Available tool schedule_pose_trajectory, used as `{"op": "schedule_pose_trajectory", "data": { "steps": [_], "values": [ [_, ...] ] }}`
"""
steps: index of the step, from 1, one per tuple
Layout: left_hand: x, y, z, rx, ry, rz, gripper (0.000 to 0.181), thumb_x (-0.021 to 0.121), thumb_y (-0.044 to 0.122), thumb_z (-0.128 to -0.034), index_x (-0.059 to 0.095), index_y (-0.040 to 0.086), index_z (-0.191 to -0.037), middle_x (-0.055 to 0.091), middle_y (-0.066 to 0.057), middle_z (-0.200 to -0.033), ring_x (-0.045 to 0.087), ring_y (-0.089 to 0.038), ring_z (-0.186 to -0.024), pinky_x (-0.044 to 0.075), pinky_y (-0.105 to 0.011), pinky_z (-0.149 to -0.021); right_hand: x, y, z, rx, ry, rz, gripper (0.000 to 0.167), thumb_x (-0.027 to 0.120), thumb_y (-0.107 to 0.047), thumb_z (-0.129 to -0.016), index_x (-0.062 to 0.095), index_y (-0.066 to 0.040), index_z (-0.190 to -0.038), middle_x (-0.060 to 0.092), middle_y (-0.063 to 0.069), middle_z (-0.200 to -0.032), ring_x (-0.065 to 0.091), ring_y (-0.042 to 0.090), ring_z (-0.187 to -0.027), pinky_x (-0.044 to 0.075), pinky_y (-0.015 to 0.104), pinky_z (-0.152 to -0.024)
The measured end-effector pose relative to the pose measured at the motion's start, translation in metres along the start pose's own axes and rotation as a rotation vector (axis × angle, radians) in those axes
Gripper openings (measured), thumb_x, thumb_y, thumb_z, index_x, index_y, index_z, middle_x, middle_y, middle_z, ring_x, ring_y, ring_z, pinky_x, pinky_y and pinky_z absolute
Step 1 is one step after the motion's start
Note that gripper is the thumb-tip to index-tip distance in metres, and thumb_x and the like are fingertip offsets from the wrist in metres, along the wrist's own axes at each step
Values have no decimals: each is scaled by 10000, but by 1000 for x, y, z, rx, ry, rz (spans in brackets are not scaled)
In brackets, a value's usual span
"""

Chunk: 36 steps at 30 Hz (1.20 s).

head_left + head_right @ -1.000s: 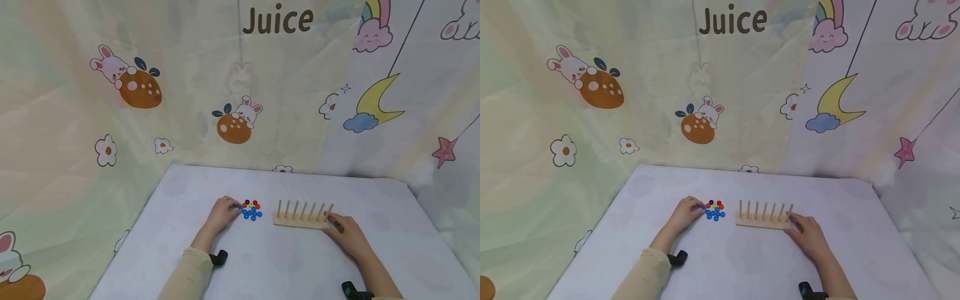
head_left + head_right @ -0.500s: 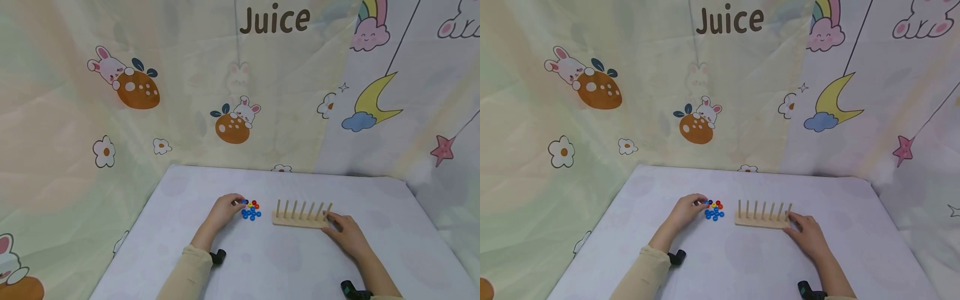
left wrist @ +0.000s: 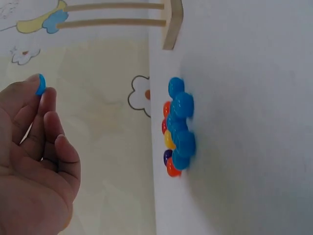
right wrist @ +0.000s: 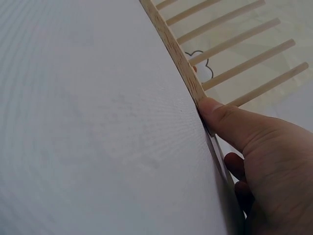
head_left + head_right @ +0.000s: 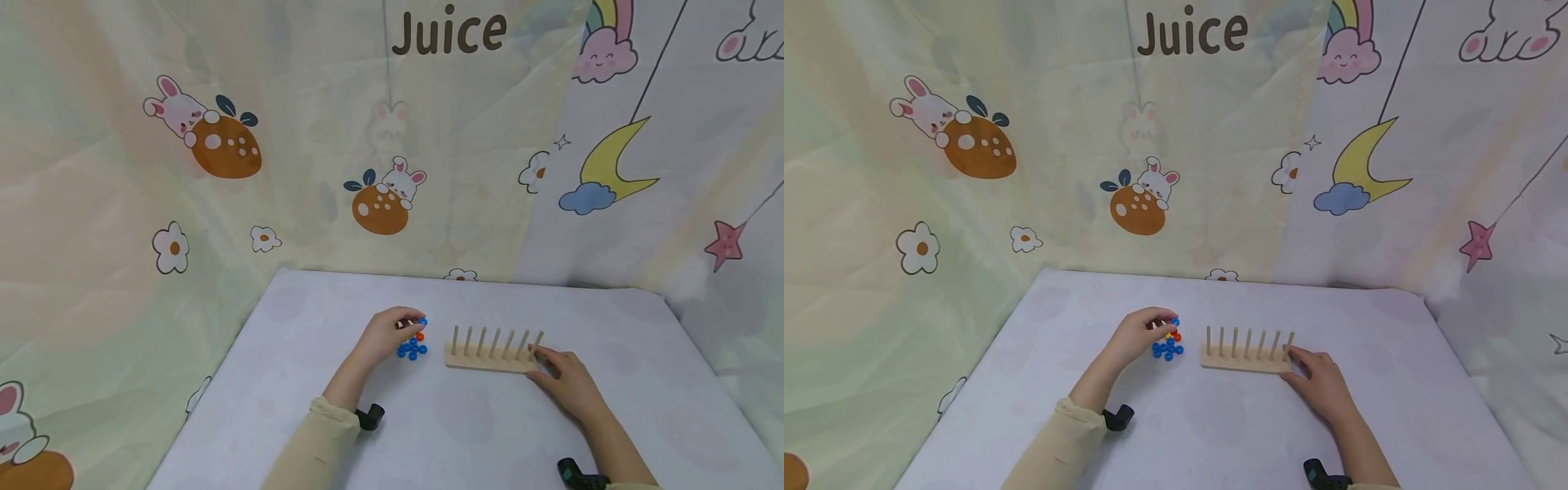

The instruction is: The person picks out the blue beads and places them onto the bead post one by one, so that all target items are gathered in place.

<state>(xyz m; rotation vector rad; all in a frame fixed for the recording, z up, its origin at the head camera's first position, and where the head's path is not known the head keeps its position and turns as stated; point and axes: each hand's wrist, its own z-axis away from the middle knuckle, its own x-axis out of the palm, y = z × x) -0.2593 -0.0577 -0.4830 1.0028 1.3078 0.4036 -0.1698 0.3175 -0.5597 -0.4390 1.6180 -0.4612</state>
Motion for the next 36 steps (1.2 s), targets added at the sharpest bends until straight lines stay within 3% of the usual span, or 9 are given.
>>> {"op": "schedule_pose_trajectory", "data": {
  "steps": [6, 16, 25, 30, 36],
  "values": [
    [15, 17, -3, 49, -10, 44, 256, 678, 405, -927, 706, 310, -1162, 660, 140, -1022, 562, -92, -911, 503, -245, -739, 2, 1, -1, 8, -7, 10, 698, 667, -547, -882, 530, -108, -1407, 598, 234, -1206, 546, 410, -1118, 444, 631, -893],
    [35, 30, -12, 92, -6, 81, 217, 691, 383, -922, 718, 312, -1126, 660, 158, -1023, 566, -78, -923, 504, -247, -730, 3, 1, -3, 16, -13, 16, 747, 661, -582, -868, 520, -93, -1415, 591, 239, -1222, 548, 419, -1133, 440, 642, -912],
    [50, 30, -14, 92, -4, 93, 208, 694, 389, -918, 726, 320, -1111, 661, 159, -1006, 561, -56, -894, 489, -235, -686, -3, 2, 2, 16, -19, 10, 726, 664, -575, -870, 533, -106, -1408, 589, 257, -1237, 532, 449, -1156, 425, 659, -921],
    [53, 27, -12, 70, 11, 103, 190, 701, 367, -917, 732, 322, -1098, 659, 150, -990, 561, -54, -890, 486, -225, -702, -1, 3, 1, 10, -15, 1, 716, 674, -557, -870, 534, -106, -1407, 589, 250, -1223, 542, 434, -1133, 434, 648, -908],
    [57, 21, -11, 51, -15, 115, 203, 705, 328, -918, 733, 284, -1115, 666, 121, -1005, 562, -50, -897, 482, -221, -725, 0, 2, 0, 5, 5, -3, 695, 682, -545, -868, 548, -113, -1396, 602, 242, -1214, 554, 423, -1124, 442, 643, -903]
  ]
}}
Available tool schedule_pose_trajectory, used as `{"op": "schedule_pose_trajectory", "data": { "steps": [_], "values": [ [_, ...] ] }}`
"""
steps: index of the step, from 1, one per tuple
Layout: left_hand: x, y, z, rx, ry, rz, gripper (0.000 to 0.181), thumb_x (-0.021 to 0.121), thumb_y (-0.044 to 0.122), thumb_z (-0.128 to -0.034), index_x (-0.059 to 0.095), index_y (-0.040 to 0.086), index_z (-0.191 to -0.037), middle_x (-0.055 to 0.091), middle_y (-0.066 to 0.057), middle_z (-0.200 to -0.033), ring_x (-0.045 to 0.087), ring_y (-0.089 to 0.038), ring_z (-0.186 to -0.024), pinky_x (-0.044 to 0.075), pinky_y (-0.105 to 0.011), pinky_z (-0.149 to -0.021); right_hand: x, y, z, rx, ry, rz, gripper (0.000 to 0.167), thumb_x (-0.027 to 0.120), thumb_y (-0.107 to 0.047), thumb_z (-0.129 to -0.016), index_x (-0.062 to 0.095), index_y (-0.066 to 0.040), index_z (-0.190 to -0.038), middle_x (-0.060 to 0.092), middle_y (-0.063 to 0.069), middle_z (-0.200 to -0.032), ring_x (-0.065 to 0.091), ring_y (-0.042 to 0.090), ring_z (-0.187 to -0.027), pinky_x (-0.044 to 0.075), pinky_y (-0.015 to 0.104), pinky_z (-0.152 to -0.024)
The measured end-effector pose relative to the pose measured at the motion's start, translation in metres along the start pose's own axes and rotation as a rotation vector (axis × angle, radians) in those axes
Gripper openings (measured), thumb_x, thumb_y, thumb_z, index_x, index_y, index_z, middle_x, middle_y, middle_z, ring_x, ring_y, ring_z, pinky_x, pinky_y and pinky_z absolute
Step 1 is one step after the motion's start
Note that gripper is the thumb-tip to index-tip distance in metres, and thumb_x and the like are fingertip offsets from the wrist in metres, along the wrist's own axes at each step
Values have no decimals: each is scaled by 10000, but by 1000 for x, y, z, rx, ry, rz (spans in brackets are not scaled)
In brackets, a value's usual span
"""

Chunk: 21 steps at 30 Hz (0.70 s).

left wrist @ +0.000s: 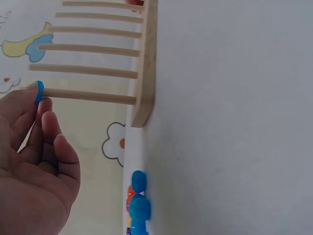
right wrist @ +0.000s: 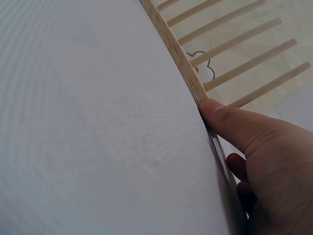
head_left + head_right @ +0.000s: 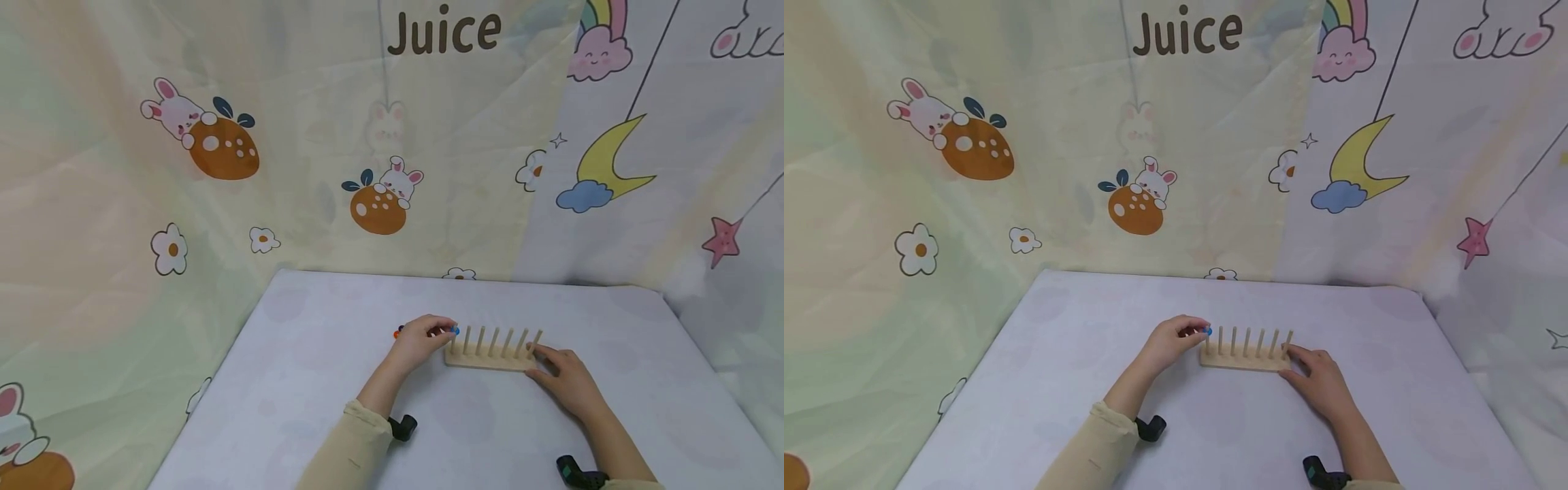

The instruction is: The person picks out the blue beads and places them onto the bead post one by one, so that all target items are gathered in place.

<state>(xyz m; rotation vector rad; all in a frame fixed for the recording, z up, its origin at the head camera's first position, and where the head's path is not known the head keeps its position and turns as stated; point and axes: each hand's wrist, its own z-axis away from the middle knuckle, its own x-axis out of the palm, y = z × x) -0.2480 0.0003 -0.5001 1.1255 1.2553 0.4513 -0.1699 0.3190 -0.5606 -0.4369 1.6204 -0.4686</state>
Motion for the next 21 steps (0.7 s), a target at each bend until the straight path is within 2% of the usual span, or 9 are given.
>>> {"op": "schedule_pose_trajectory", "data": {
  "steps": [7, 13, 16, 21],
  "values": [
    [10, -12, 2, -48, -19, 17, 269, 713, 311, -912, 721, 251, -1174, 678, 100, -1069, 563, -33, -905, 474, -209, -752, 1, 1, -1, 3, -15, 11, 716, 680, -552, -868, 534, -102, -1405, 592, 244, -1239, 541, 431, -1146, 431, 648, -922],
    [19, -20, 7, -117, -61, 112, 368, 715, 329, -908, 679, 230, -1261, 653, 64, -1112, 581, -79, -961, 509, -254, -779, 0, 1, -1, 5, -13, 10, 716, 678, -554, -869, 534, -103, -1406, 593, 242, -1244, 532, 431, -1155, 429, 650, -924],
    [22, -25, 9, -137, -82, 150, 419, 711, 373, -907, 656, 229, -1296, 652, 55, -1158, 593, -94, -1004, 541, -292, -839, 0, 0, 0, 8, -16, 8, 727, 673, -562, -868, 529, -101, -1411, 590, 242, -1257, 523, 436, -1166, 422, 653, -932],
    [24, -35, 12, -153, -117, 117, 434, 700, 417, -907, 638, 277, -1313, 648, 71, -1203, 598, -87, -1056, 545, -341, -922, 1, 0, 0, 14, -14, 4, 710, 685, -539, -870, 531, -106, -1411, 589, 243, -1246, 533, 433, -1158, 430, 648, -925]
  ]
}}
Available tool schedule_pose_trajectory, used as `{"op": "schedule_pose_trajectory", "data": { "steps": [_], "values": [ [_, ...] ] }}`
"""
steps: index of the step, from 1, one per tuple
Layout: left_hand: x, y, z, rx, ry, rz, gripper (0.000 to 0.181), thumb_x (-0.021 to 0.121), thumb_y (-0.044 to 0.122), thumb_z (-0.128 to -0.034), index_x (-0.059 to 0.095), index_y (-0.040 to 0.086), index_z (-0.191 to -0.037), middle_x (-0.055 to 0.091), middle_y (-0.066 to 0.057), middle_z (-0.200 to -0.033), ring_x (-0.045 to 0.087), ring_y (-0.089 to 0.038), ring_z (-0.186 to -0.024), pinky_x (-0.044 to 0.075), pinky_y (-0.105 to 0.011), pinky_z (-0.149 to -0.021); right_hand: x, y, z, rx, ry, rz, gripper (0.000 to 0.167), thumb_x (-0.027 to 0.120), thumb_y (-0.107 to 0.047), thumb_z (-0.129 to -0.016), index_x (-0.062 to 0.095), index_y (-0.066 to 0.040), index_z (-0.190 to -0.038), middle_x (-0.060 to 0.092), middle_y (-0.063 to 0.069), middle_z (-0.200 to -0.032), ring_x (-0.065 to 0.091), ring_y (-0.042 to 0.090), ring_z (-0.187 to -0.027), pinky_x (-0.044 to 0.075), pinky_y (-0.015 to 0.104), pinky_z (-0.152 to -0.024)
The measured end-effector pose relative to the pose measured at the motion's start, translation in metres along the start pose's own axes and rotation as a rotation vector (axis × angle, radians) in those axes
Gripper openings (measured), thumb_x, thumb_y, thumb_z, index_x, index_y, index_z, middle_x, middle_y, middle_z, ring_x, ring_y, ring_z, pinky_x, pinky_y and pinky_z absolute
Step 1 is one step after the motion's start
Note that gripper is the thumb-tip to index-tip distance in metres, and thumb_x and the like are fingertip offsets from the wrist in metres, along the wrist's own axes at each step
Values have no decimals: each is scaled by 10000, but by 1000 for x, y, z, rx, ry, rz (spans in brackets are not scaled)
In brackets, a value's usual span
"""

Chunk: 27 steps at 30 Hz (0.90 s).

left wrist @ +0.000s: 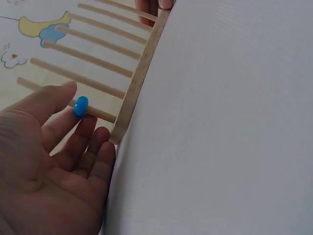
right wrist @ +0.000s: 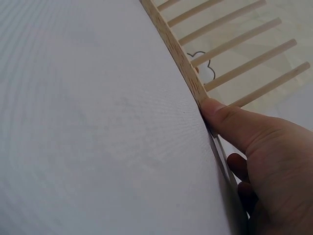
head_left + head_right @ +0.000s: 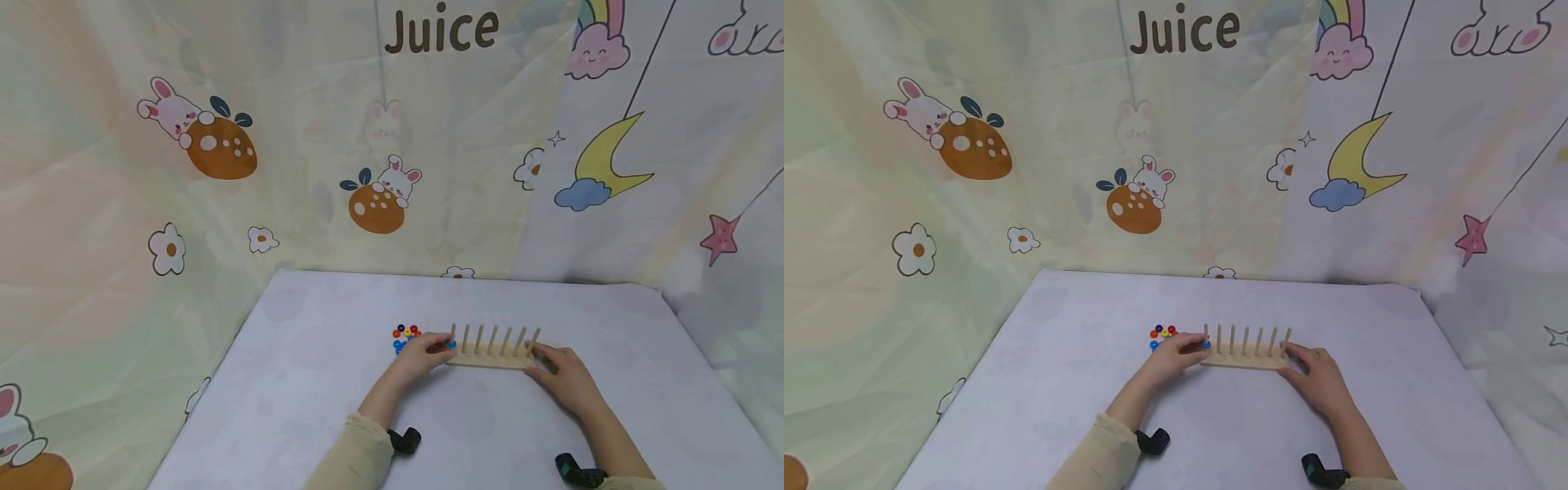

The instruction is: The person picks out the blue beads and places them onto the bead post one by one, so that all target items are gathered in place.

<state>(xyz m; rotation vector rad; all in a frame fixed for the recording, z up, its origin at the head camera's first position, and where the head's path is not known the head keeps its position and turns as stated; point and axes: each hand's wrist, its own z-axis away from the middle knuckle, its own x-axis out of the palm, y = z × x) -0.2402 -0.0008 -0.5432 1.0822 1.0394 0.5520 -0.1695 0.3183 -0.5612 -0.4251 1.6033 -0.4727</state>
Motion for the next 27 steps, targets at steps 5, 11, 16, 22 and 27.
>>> {"op": "schedule_pose_trajectory", "data": {
  "steps": [5, 11, 16, 22, 27],
  "values": [
    [-3, -5, 1, 25, -19, -80, 432, 692, 439, -908, 627, 321, -1319, 628, 109, -1250, 586, -67, -1107, 519, -349, -977, 0, 0, 0, -5, 5, -4, 694, 694, -522, -870, 539, -110, -1405, 595, 238, -1245, 530, 430, -1162, 427, 650, -925],
    [-5, -10, -1, 55, -30, -178, 411, 673, 456, -917, 618, 364, -1314, 600, 165, -1265, 558, -38, -1144, 483, -342, -1020, 0, 0, 0, -11, 11, -4, 690, 688, -520, -876, 540, -100, -1403, 596, 237, -1257, 519, 433, -1171, 419, 650, -935],
    [-7, -10, -3, 76, -38, -255, 394, 654, 448, -933, 615, 367, -1316, 583, 161, -1295, 540, -63, -1195, 472, -363, -1043, 1, 0, -1, -13, 13, 2, 693, 680, -531, -878, 537, -106, -1407, 595, 233, -1267, 516, 433, -1181, 418, 650, -942],
    [-8, -10, -4, 101, -45, -308, 384, 650, 424, -942, 638, 306, -1307, 548, 104, -1346, 527, -115, -1233, 474, -368, -1042, 2, 2, -2, -10, 7, 7, 714, 666, -558, -878, 529, -106, -1413, 588, 234, -1270, 518, 436, -1182, 419, 651, -943],
    [-7, -10, -4, 112, -54, -332, 389, 639, 422, -950, 640, 274, -1311, 532, 73, -1368, 519, -133, -1251, 470, -374, -1048, 2, 0, -1, -11, 12, 9, 699, 669, -551, -879, 540, -108, -1404, 596, 234, -1244, 529, 432, -1161, 427, 649, -927]
  ]
}}
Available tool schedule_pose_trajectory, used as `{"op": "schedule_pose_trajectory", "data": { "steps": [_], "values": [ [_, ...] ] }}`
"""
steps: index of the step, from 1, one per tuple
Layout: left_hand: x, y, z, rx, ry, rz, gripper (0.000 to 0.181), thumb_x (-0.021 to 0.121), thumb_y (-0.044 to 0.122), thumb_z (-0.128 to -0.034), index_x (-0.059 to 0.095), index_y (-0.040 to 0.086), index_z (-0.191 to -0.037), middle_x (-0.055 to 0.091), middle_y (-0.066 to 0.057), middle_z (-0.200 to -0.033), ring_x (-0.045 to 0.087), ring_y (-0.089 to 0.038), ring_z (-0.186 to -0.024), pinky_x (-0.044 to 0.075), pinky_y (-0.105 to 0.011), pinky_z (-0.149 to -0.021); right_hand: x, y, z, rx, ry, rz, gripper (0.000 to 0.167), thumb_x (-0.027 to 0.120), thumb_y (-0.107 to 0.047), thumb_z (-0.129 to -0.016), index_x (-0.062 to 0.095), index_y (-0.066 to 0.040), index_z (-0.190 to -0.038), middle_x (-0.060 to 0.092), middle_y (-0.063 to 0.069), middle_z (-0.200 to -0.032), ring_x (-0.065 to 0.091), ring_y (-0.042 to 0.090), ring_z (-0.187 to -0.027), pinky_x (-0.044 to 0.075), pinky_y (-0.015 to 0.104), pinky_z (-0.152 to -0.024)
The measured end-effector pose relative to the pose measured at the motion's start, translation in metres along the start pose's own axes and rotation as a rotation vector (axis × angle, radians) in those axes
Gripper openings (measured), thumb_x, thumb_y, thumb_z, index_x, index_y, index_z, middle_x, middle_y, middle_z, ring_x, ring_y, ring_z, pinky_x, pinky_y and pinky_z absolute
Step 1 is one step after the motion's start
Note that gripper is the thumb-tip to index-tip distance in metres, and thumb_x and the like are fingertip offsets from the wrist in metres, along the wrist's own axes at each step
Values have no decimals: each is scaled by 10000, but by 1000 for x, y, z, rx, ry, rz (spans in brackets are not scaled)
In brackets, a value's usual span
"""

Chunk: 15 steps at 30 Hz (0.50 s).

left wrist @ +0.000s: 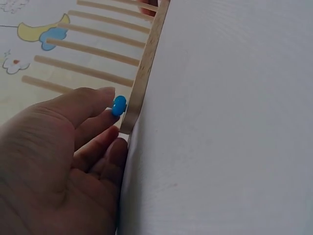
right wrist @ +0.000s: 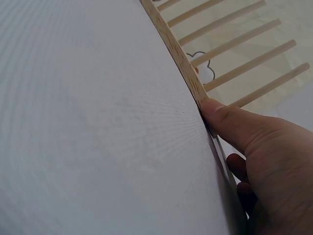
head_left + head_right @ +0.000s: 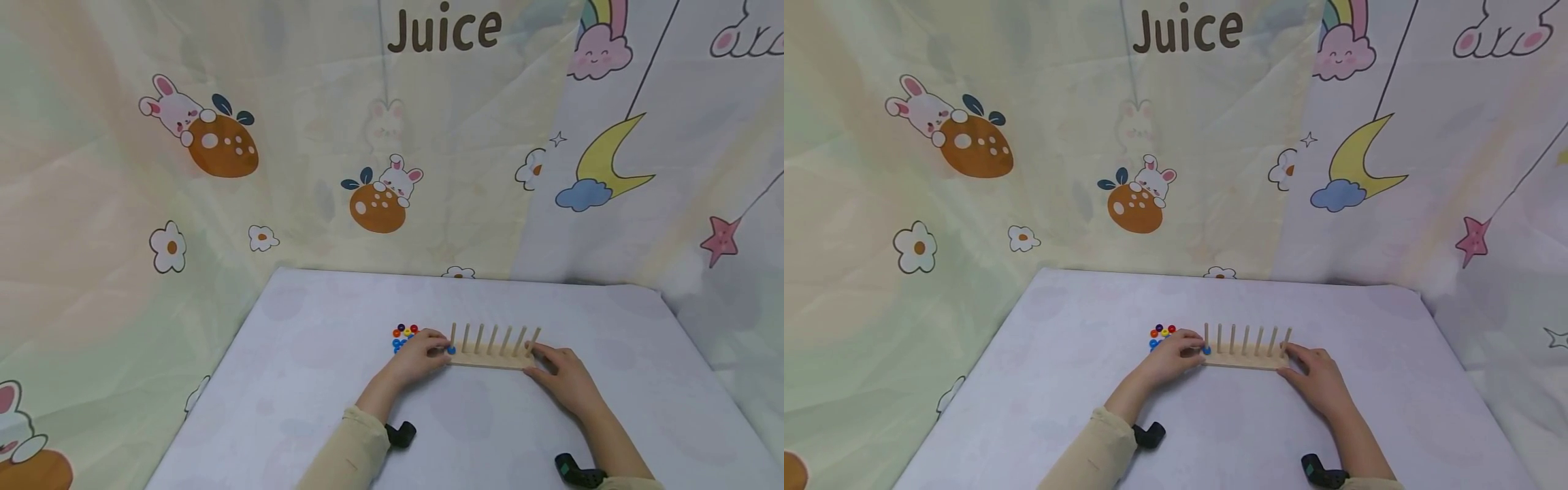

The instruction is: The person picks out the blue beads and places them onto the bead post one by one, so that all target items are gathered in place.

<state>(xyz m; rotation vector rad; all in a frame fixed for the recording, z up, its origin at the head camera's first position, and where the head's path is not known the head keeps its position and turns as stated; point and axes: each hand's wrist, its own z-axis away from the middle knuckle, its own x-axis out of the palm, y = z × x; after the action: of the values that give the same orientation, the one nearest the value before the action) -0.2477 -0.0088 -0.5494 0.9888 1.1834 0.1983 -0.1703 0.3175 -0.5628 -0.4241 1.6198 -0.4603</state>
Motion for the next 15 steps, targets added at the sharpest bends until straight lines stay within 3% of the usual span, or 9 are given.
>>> {"op": "schedule_pose_trajectory", "data": {
  "steps": [5, 10, 15],
  "values": [
    [0, 2, 1, -24, 13, 30, 401, 640, 437, -946, 628, 301, -1323, 548, 92, -1364, 528, -124, -1249, 477, -372, -1043, -1, -1, 1, 11, -5, 0, 701, 677, -538, -878, 537, -95, -1403, 590, 244, -1249, 528, 441, -1161, 423, 651, -933],
    [0, 2, 7, -86, 60, 154, 351, 626, 458, -948, 638, 364, -1286, 586, 132, -1334, 573, -96, -1203, 503, -358, -1003, -1, -2, 2, 22, -9, -1, 709, 678, -541, -876, 538, -84, -1400, 589, 248, -1252, 527, 443, -1159, 420, 651, -938],
    [-12, 0, 15, -102, 134, 274, 282, 633, 388, -958, 690, 294, -1218, 668, 102, -1209, 626, -99, -1073, 537, -318, -883, -1, -1, 0, 14, 0, 3, 700, 682, -530, -877, 537, -87, -1400, 594, 237, -1266, 520, 435, -1172, 412, 653, -946]
  ]
}}
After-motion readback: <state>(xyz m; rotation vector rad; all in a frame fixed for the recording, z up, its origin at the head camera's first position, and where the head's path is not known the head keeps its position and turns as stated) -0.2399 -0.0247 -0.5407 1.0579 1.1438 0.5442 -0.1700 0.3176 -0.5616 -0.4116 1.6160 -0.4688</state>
